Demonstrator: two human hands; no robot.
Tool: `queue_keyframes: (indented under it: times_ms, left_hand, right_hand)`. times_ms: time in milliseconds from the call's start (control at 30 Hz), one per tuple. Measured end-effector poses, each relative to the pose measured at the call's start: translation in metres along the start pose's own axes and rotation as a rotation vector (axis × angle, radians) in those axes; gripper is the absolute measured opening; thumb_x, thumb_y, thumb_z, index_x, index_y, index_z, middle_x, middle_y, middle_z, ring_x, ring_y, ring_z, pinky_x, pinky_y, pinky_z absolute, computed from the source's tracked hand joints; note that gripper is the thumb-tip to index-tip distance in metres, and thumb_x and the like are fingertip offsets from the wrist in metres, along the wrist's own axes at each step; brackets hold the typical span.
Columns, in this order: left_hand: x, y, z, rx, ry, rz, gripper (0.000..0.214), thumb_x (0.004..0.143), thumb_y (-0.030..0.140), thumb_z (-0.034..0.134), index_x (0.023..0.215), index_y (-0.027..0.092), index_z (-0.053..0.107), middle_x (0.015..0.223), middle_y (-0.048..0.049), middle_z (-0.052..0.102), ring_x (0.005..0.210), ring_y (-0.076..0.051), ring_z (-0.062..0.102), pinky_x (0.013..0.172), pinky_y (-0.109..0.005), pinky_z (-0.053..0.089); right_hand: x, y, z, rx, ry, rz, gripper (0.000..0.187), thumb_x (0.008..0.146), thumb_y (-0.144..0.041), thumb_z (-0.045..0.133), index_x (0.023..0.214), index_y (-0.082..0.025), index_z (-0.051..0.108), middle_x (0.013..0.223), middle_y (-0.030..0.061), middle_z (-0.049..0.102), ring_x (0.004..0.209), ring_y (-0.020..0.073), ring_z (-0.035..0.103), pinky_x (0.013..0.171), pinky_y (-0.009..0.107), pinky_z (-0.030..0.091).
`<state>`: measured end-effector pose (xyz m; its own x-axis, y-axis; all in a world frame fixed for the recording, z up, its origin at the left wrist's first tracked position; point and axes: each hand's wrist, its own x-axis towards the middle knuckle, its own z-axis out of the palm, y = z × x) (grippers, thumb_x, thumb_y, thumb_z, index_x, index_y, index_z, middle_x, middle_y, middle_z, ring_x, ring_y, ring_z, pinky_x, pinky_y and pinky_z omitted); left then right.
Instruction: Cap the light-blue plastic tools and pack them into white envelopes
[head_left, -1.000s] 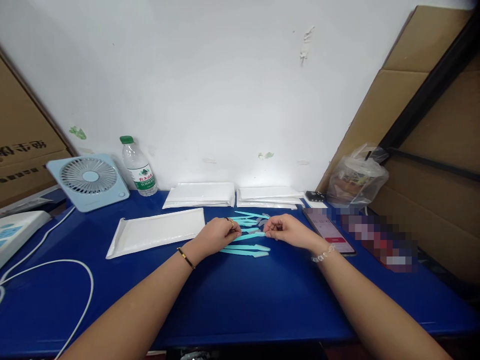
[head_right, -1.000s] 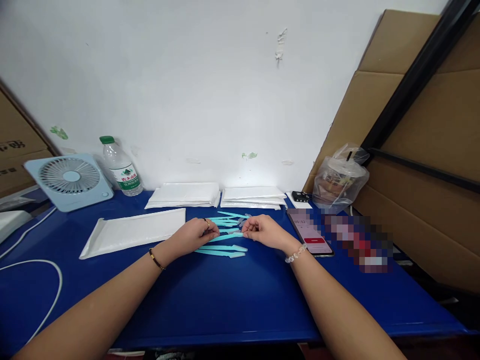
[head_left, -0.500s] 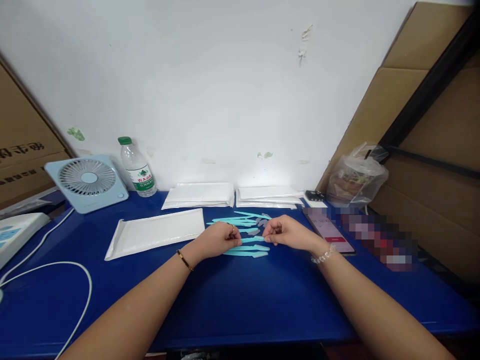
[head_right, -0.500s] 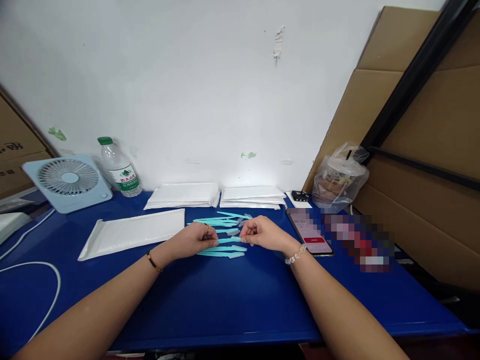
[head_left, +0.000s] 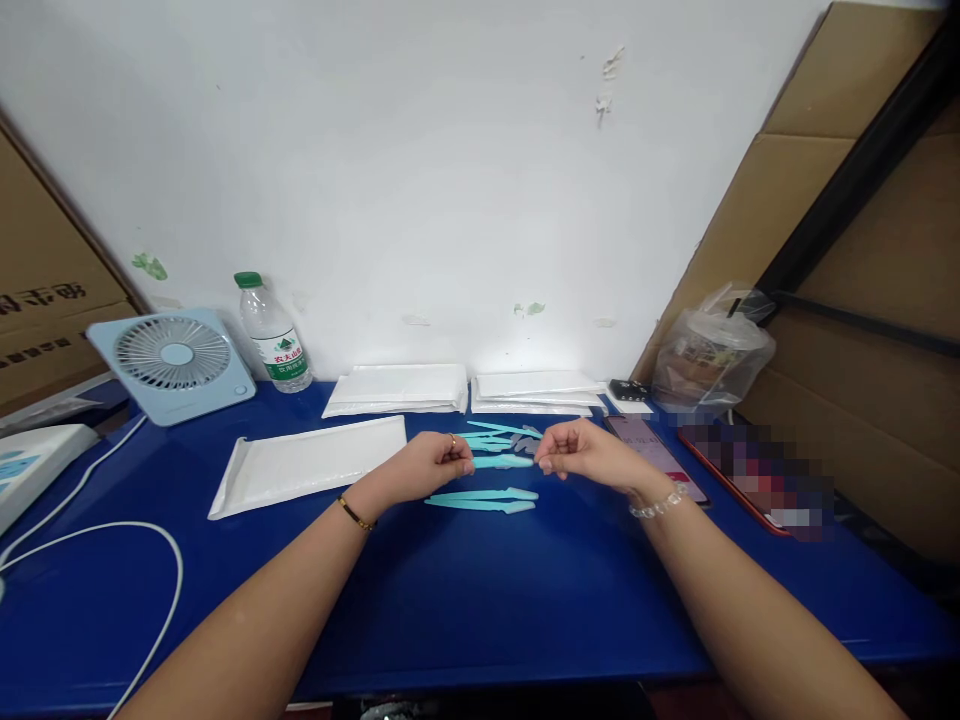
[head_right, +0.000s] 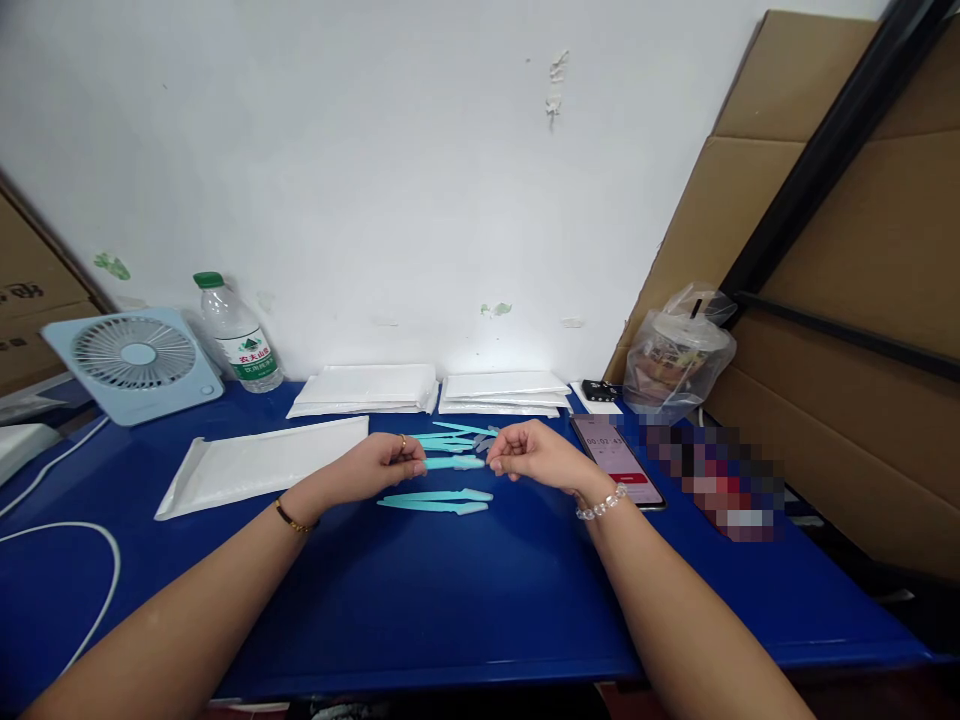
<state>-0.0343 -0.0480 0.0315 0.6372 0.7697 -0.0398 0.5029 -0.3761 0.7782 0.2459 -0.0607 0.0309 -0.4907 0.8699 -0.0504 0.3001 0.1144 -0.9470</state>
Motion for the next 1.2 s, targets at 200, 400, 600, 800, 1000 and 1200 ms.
queue_keyframes:
  times_ms: [200,400,600,800,1000,1200]
  left_hand:
    - [0.002,0.000,-0.004,-0.066,0.004,-0.069,0.037,0.079,0.053,0.052,0.078,0.017,0.057,0.063,0.0020,0.052,0.055,-0.011,0.046,0.050,-0.021,0.035]
    - [0.002,0.001,0.005,-0.059,-0.020,-0.068,0.036,0.079,0.052,0.053,0.077,0.017,0.058,0.064,0.0015,0.054,0.056,-0.011,0.046,0.051,-0.022,0.036]
    - [0.001,-0.003,0.008,0.208,-0.086,-0.036,0.033,0.078,0.051,0.054,0.076,0.019,0.065,0.065,0.0006,0.059,0.056,-0.012,0.049,0.049,-0.022,0.032]
    - [0.008,-0.015,0.008,0.495,0.172,0.029,0.025,0.082,0.042,0.054,0.088,0.021,0.066,0.088,-0.0033,0.065,0.079,-0.018,0.058,0.065,-0.026,0.041]
    - [0.014,-0.020,0.008,0.774,0.184,0.091,0.016,0.086,0.027,0.051,0.083,0.021,0.066,0.083,-0.0033,0.065,0.078,-0.018,0.058,0.066,-0.028,0.040]
    - [0.013,-0.014,0.009,0.872,0.194,0.077,0.020,0.085,0.021,0.047,0.073,0.018,0.062,0.073,-0.0036,0.062,0.065,-0.016,0.056,0.056,-0.026,0.035]
  right_hand:
    - [0.004,-0.004,0.011,-0.012,0.134,-0.063,0.031,0.076,-0.041,0.067,0.093,-0.015,0.065,0.079,0.0051,0.067,0.064,0.0127,0.061,0.063,0.027,0.051]
    - [0.009,0.001,0.029,0.044,0.080,-0.036,0.030,0.076,-0.045,0.067,0.081,-0.015,0.064,0.071,0.0033,0.066,0.057,0.0114,0.060,0.055,0.024,0.048]
    - [0.012,0.014,0.020,-0.395,0.171,-0.163,0.020,0.083,-0.036,0.060,0.083,-0.018,0.068,0.077,0.0037,0.064,0.065,0.0135,0.058,0.060,0.026,0.045]
    - [0.021,0.018,0.031,-0.727,0.156,-0.268,0.007,0.082,-0.023,0.060,0.084,-0.019,0.066,0.082,0.0038,0.060,0.070,0.0137,0.055,0.060,0.024,0.042]
    - [0.019,0.014,0.033,-0.813,0.148,-0.296,0.008,0.078,-0.012,0.057,0.073,-0.017,0.060,0.075,0.0023,0.058,0.066,0.0126,0.052,0.058,0.023,0.039]
    - [0.013,0.016,0.019,-0.461,0.257,-0.212,0.007,0.081,-0.022,0.055,0.083,-0.019,0.061,0.070,-0.0002,0.061,0.061,0.0116,0.054,0.056,0.022,0.042]
